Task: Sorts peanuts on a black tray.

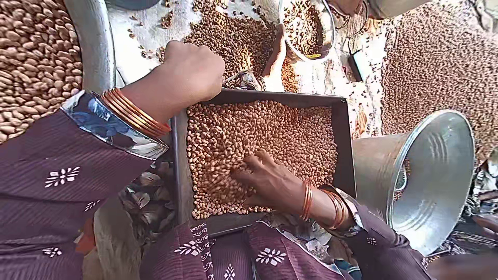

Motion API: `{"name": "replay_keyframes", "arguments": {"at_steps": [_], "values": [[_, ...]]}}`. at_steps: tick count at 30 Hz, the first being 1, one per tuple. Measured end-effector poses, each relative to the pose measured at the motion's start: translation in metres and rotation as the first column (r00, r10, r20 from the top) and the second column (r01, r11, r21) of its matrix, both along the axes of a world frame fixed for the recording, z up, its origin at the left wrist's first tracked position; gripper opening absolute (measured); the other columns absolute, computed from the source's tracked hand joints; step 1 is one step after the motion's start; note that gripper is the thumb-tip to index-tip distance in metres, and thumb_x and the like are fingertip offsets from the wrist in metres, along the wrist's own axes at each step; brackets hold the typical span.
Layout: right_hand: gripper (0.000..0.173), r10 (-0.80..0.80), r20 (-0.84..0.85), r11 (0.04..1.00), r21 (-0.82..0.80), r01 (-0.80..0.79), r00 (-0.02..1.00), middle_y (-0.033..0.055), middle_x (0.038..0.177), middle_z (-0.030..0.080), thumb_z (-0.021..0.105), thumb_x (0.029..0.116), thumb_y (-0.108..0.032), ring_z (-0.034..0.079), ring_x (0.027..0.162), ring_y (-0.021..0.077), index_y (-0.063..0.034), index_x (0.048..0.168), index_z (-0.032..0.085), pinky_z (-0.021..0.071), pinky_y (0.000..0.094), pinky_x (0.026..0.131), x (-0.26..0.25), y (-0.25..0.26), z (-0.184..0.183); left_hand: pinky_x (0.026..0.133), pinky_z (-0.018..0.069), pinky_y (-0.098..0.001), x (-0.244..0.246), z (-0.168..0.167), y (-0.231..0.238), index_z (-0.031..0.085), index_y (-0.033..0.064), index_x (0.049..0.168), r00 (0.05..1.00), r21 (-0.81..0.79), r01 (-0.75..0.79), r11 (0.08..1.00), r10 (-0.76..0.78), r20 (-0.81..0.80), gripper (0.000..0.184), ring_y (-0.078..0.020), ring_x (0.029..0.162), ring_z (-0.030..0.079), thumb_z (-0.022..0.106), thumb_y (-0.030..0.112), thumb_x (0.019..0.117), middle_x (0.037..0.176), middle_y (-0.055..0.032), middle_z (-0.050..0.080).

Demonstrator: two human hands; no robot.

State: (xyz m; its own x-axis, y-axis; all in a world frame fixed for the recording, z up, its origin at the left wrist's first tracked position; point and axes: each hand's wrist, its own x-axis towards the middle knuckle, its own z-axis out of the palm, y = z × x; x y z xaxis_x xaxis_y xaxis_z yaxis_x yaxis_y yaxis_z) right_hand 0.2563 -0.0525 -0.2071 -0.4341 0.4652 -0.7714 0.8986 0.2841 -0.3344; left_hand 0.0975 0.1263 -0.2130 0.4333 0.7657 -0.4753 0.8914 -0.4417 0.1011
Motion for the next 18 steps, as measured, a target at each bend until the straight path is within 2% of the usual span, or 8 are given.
{"name": "replay_keyframes", "arguments": {"at_steps": [1,3,5,7,9,11,15,18], "values": [[0.054,0.058,-0.052,0.997,-0.038,-0.06,0.997,0.0222,0.144,0.052,0.066,0.097,-0.049,0.05,0.13,0.0479,-0.0196,0.142,0.059,0.051,0.0631,0.086,-0.01,0.005,0.006,0.07,0.0438,-0.0662,0.002,0.001,-0.001,0.067,0.003,0.105,1.0,0.015,-0.006,1.0,0.006,0.008,0.039,-0.0509,0.096,0.065,0.041,0.031,0.111,0.095,-0.0276,0.066],[0.036,0.15,-0.185,0.985,0.11,-0.132,0.971,0.0163,0.129,0.062,0.062,0.1019,-0.04,0.062,0.114,0.0378,-0.0151,0.128,0.068,0.0526,0.0541,0.083,-0.032,0.016,0.008,0.069,0.0434,-0.0653,0.003,0.002,-0.004,0.065,0.0014,0.102,1.0,0.042,-0.009,0.999,0.008,0.01,0.043,-0.0512,0.094,0.065,0.037,0.033,0.1119,0.092,-0.0278,0.065],[0.021,0.237,-0.264,0.895,0.433,-0.105,0.935,0.0068,0.127,0.067,0.062,0.1001,-0.025,0.06,0.12,0.0299,-0.0204,0.117,0.074,0.0488,0.0497,0.094,-0.058,0.024,-0.008,0.067,0.0431,-0.064,0.003,0.002,-0.004,0.063,0.0013,0.098,1.0,0.062,-0.005,0.998,0.005,0.013,0.043,-0.0513,0.09,0.065,0.036,0.032,0.1121,0.087,-0.0273,0.064],[0.022,0.282,-0.3,0.812,0.58,-0.06,0.911,0.003,0.131,0.068,0.062,0.0975,-0.017,0.055,0.134,0.0309,-0.0238,0.112,0.077,0.0385,0.0583,0.112,-0.074,0.033,-0.037,0.065,0.0432,-0.0637,0.003,0.001,-0.003,0.062,0.0012,0.097,1.0,0.074,-0.003,0.997,0.002,0.009,0.043,-0.0512,0.088,0.065,0.036,0.032,0.1122,0.086,-0.0271,0.063],[0.023,0.257,-0.276,0.832,0.55,-0.067,0.926,0.0,0.136,0.065,0.063,0.0979,-0.022,0.045,0.143,0.0314,-0.0267,0.116,0.076,0.0258,0.0646,0.118,-0.069,0.039,-0.058,0.065,0.0429,-0.0638,0.002,0.001,-0.003,0.062,0.0013,0.096,1.0,0.075,-0.001,0.997,0.0,0.012,0.042,-0.0515,0.088,0.065,0.037,0.031,0.112,0.086,-0.0275,0.063],[0.023,0.209,-0.22,0.846,0.529,-0.063,0.953,-0.0011,0.139,0.063,0.065,0.0972,-0.032,0.043,0.144,0.0332,-0.0294,0.118,0.075,0.0311,0.0666,0.112,-0.044,0.035,-0.06,0.067,0.0434,-0.065,0.003,0.001,-0.003,0.065,0.0013,0.099,0.999,0.065,0.003,0.998,-0.005,0.032,0.042,-0.0517,0.09,0.065,0.038,0.032,0.1117,0.089,-0.0279,0.065],[0.033,0.003,-0.049,0.898,0.439,0.019,0.999,0.0081,0.13,0.065,0.078,0.0835,-0.037,0.051,0.129,0.044,-0.029,0.116,0.075,0.0447,0.0674,0.091,0.027,0.017,-0.037,0.067,0.043,-0.0632,0.001,0.003,-0.006,0.064,0.0015,0.096,0.998,0.05,0.013,0.999,-0.016,0.061,0.041,-0.05,0.09,0.064,0.041,0.032,0.1108,0.088,-0.0258,0.064],[0.036,-0.133,0.223,0.957,0.283,0.066,0.966,0.014,0.134,0.062,0.076,0.0873,-0.041,0.051,0.129,0.0453,-0.0252,0.12,0.073,0.0449,0.0675,0.089,0.061,0.012,-0.01,0.068,0.0434,-0.0613,0.003,0.009,-0.011,0.064,0.0017,0.098,0.999,0.039,0.033,0.999,-0.034,0.033,0.033,-0.0479,0.092,0.065,0.044,0.026,0.1092,0.09,-0.0248,0.065]]}}
